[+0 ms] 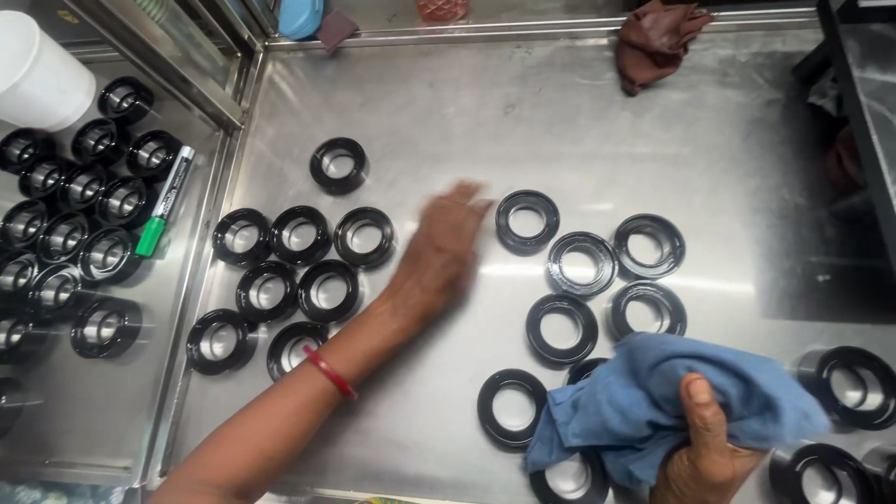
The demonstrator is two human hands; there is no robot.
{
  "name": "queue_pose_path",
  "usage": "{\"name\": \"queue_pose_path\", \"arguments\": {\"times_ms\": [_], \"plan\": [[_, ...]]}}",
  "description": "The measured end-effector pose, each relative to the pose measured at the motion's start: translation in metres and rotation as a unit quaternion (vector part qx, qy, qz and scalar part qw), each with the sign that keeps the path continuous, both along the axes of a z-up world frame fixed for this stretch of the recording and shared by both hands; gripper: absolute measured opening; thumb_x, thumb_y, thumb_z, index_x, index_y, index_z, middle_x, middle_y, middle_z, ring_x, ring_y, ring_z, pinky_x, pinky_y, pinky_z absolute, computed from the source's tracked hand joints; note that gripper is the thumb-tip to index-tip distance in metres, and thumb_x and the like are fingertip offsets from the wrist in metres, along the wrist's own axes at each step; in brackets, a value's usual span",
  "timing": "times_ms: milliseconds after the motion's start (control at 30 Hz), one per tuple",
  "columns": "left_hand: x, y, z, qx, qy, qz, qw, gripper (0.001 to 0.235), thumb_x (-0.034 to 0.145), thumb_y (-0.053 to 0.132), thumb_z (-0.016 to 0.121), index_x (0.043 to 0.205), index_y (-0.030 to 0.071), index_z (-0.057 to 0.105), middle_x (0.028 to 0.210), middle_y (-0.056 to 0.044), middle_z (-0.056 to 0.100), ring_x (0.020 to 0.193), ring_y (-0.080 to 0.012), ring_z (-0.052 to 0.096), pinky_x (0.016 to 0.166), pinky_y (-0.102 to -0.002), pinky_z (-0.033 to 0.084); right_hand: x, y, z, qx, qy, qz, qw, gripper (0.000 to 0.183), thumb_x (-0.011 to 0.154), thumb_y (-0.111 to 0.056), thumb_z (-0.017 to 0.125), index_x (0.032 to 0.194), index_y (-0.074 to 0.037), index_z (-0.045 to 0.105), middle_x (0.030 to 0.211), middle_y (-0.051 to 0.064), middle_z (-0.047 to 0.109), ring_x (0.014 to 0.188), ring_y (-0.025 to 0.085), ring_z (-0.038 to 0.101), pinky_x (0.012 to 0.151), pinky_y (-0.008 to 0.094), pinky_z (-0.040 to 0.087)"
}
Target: Cleaning metal components with a cloth and labeling them with a marker at an assembly station.
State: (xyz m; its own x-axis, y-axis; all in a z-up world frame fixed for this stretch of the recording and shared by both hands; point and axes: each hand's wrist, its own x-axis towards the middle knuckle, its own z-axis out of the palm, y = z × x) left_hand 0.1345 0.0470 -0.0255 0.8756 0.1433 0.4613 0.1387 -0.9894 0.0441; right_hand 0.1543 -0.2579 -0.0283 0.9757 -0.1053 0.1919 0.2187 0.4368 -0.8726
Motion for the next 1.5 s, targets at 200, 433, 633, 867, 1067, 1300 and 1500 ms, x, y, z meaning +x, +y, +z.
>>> {"name": "queue_pose_path", "arguments": {"times_ms": [200,433,633,867,1067,1300,1500], "plan": [[0.016,-0.027,-0.023,-0.063,0.121,-0.144,0.98,0.037,0.094,0.032,0.067,0.111,0.0,0.061,0.113,-0.017,0.062,0.118,-0.0311,0.056,0.11,-0.048,0.041,-0.001,-0.001,-0.001,0.029,0.093,0.008,0.995,0.018,0.104,-0.005,0.072,0.115,0.006,0.064,0.103,0.013,0.068,0.094,0.021,0.067,0.1,0.034,0.056],[-0.057,-0.033,0.025,-0.552,0.131,0.042,0.822,0.041,0.098,0.045,0.059,0.089,0.005,0.062,0.081,-0.007,0.06,0.075,-0.0197,0.053,0.073,-0.038,0.045,-0.018,0.047,0.044,-0.302,-0.055,0.148,0.94,0.031,0.093,-0.009,0.073,0.122,0.001,0.064,0.112,0.011,0.067,0.102,0.02,0.066,0.091,0.03,0.052],[-0.106,-0.051,0.037,-0.923,-0.068,0.048,0.376,0.036,0.102,0.045,0.06,0.086,0.013,0.056,0.07,0.003,0.049,0.064,-0.0087,0.046,0.064,-0.026,0.046,-0.052,0.085,0.066,-0.486,-0.315,0.216,0.786,0.033,0.084,0.0,0.065,0.117,0.0,0.069,0.105,0.016,0.067,0.079,0.026,0.067,0.066,0.034,0.054],[-0.128,-0.054,0.072,-0.883,-0.06,0.037,0.464,0.041,0.098,0.041,0.055,0.084,0.007,0.073,0.078,-0.006,0.067,0.072,-0.0174,0.058,0.073,-0.032,0.049,-0.083,0.091,0.052,-0.295,-0.129,0.393,0.862,0.025,0.092,-0.015,0.074,0.11,0.002,0.073,0.087,0.011,0.075,0.077,0.02,0.071,0.068,0.033,0.056],[-0.146,-0.062,0.113,-0.355,-0.213,-0.042,0.91,0.054,0.108,0.041,0.045,0.071,0.009,0.067,0.1,-0.01,0.051,0.101,-0.0239,0.041,0.094,-0.037,0.03,-0.077,0.11,0.11,-0.356,-0.112,0.335,0.865,0.03,0.103,-0.026,0.061,0.123,-0.005,0.069,0.093,0.0,0.075,0.077,0.009,0.075,0.061,0.027,0.057],[-0.156,-0.079,0.064,-0.848,-0.134,-0.023,0.512,0.027,0.11,0.031,0.049,0.103,0.013,0.068,0.079,-0.01,0.037,0.069,-0.0224,0.03,0.07,-0.037,0.025,-0.086,0.105,0.019,-0.121,0.317,0.282,0.898,0.04,0.098,-0.037,0.048,0.125,-0.011,0.064,0.108,-0.007,0.072,0.1,0.002,0.066,0.086,0.019,0.052],[-0.131,-0.08,0.063,-0.763,-0.099,-0.023,0.639,0.034,0.11,0.038,0.046,0.106,0.008,0.062,0.094,-0.006,0.05,0.073,-0.0159,0.048,0.064,-0.029,0.042,-0.082,0.101,0.03,-0.291,0.048,0.276,0.915,0.041,0.101,-0.047,0.058,0.103,-0.008,0.072,0.087,-0.001,0.065,0.078,0.008,0.059,0.068,0.026,0.05]]}}
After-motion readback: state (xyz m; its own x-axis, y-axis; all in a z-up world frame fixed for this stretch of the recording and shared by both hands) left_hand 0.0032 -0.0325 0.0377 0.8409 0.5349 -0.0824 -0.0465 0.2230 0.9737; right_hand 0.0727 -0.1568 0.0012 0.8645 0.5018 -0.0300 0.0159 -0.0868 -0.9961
